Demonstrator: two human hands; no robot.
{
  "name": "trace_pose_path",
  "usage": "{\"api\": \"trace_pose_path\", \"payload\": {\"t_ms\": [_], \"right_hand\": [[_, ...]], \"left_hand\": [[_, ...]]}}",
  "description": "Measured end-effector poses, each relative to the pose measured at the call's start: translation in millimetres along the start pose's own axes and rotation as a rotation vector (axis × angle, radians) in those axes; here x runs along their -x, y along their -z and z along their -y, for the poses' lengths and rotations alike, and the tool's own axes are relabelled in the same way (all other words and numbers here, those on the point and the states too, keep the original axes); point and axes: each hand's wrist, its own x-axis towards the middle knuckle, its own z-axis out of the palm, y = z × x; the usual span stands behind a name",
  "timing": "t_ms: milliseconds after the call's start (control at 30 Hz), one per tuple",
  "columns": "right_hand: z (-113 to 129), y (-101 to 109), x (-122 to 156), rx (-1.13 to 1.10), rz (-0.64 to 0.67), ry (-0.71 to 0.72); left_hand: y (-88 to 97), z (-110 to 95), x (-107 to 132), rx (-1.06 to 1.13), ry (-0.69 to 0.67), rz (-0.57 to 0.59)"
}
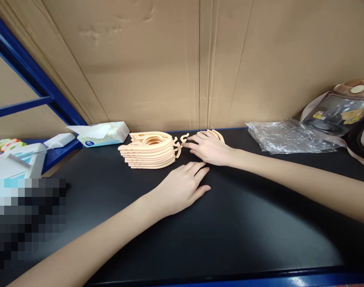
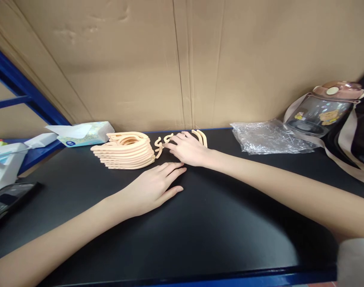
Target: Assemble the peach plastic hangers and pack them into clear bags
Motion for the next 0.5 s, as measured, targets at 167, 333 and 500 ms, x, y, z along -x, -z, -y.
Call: {"api": "trace_pose_path", "payload": {"t_ms": [167, 333, 500], "right_hand": [[-4, -14, -19, -0.106, 0.022, -0.001], [-5, -10, -9, -0.125, 0.023, 0.017], [2, 3, 20, -0.152, 0.004, 0.047]], "left_hand": [[1.2, 0, 1, 0.015, 0.001, 0.01], [1.8, 0, 1, 0.04, -0.03, -0.025], [5.4, -3, -2, -0.034, -0.047, -0.121]]}}
